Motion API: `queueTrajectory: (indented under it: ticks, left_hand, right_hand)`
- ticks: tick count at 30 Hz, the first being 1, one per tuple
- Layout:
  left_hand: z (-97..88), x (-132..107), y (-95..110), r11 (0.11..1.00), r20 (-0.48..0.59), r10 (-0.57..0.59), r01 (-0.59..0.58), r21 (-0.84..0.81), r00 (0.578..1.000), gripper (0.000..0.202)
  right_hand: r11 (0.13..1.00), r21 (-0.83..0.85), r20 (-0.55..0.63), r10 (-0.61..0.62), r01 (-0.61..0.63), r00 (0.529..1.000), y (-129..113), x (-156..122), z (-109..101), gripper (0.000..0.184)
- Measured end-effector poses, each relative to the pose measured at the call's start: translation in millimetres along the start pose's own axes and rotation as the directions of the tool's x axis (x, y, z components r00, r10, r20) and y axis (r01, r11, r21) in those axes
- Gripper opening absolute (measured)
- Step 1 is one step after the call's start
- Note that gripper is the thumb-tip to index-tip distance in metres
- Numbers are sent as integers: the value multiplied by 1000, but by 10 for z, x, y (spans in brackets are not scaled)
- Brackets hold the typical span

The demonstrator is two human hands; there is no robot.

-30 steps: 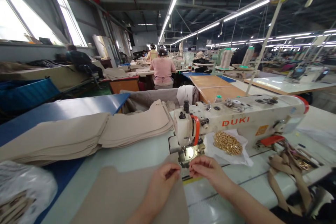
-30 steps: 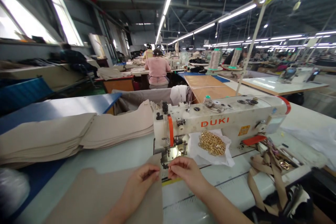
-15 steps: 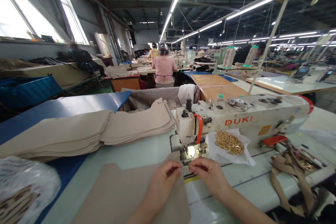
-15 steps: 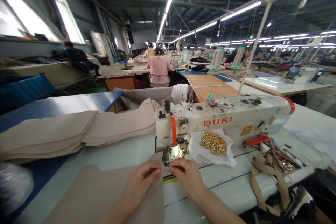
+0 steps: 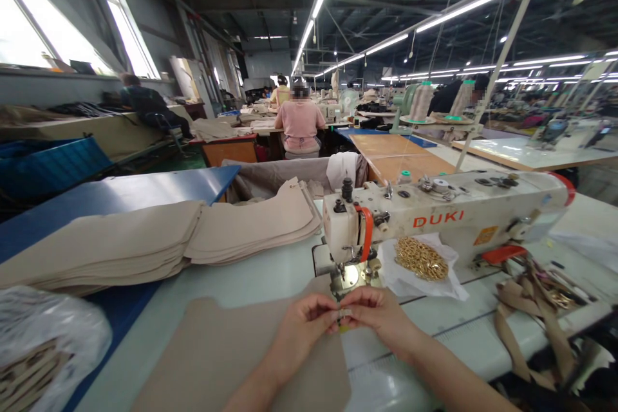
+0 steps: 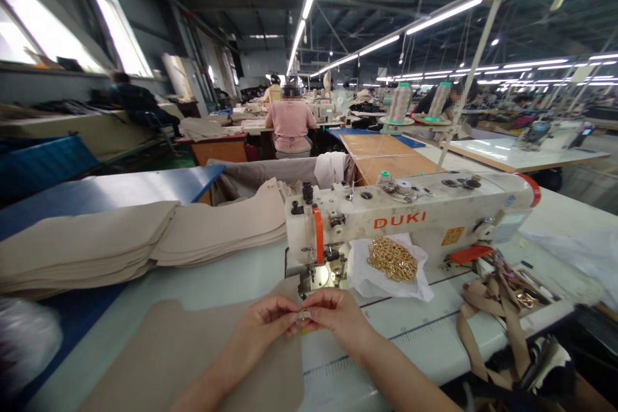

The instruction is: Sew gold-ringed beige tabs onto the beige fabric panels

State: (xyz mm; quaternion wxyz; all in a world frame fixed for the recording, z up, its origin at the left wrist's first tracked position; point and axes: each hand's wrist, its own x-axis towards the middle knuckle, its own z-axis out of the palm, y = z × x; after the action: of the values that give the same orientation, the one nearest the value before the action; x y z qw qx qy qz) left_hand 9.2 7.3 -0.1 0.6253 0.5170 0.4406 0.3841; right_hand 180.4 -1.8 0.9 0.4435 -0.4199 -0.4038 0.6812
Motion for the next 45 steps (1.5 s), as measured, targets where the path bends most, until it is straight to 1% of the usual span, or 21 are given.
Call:
queueTrajectory:
  ticks: [2, 6, 8, 11, 14, 17, 19, 22, 26, 30, 33, 35, 37, 38, 40, 41, 43, 45]
  left_hand:
    - [-1, 1, 11, 1000, -13, -1, 1, -5, 1000, 26]
    - [-1, -3, 34, 1000, -95, 8, -6, 27, 995, 24]
    - [7, -9, 48, 999, -128, 17, -10, 51, 992, 22]
    - [12, -13, 66, 997, -143, 28, -18, 72, 989, 22]
    - [-11, -8, 61, 999, -131, 8, -2, 45, 991, 28]
    - [-41, 3, 38, 997, -121, -48, 39, -72, 991, 41]
    - [-49, 5, 29, 988, -95, -80, 66, -138, 992, 44]
    - [-45, -1, 35, 977, -34, -110, 101, -189, 993, 39]
    - [-44, -15, 53, 941, -13, -156, 144, -305, 988, 34]
    - [-33, -33, 67, 938, 2, -160, 153, -312, 987, 31]
    - [-8, -43, 89, 947, -10, -143, 134, -291, 990, 28]
    - [9, -46, 106, 960, -7, -132, 126, -250, 991, 27]
    - [21, -45, 118, 976, 14, -121, 121, -179, 993, 24]
    - [24, -45, 121, 983, 26, -117, 119, -136, 993, 21]
    - [27, -44, 118, 992, 39, -105, 108, -61, 994, 15]
    - [26, -45, 112, 995, 39, -96, 97, -32, 995, 13]
    - [22, -46, 95, 998, 21, -62, 62, 15, 998, 9]
    - [17, -46, 70, 998, 7, -25, 25, 57, 1000, 8]
  right_hand:
    - [998, -58, -14, -38, 37, 999, 25, 29, 22, 30]
    - [990, -122, -71, -86, 77, 994, 55, 49, 10, 26]
    - [989, -124, -53, -88, 81, 995, 70, 47, 6, 28]
    - [992, -102, -16, -81, 79, 997, 116, 65, 33, 33]
    - [997, -56, -42, -62, 59, 997, 162, 103, 82, 37]
    - [998, 27, -81, -51, 53, 995, 168, 120, 129, 38]
    - [995, 82, -102, -52, 61, 993, 154, 119, 157, 37]
    - [989, 134, -128, -50, 68, 990, 138, 119, 191, 36]
    - [969, 243, -141, -11, 45, 990, 147, 122, 216, 36]
    - [949, 316, -132, 24, 19, 991, 153, 95, 234, 35]
    - [953, 302, -100, 46, -14, 994, 137, 60, 243, 36]
    - [966, 257, -75, 49, -28, 996, 117, 39, 234, 36]
    - [986, 165, -53, 34, -25, 998, 92, 17, 210, 35]
    - [995, 99, -40, 12, -8, 999, 78, 2, 196, 33]
    - [993, -86, -20, -77, 75, 997, 48, -39, 174, 29]
    - [972, -198, -7, -133, 129, 991, 33, -64, 169, 25]
    - [884, -411, 25, -235, 224, 972, 7, -119, 170, 17]
    - [796, -547, 52, -279, 261, 959, -10, -165, 178, 13]
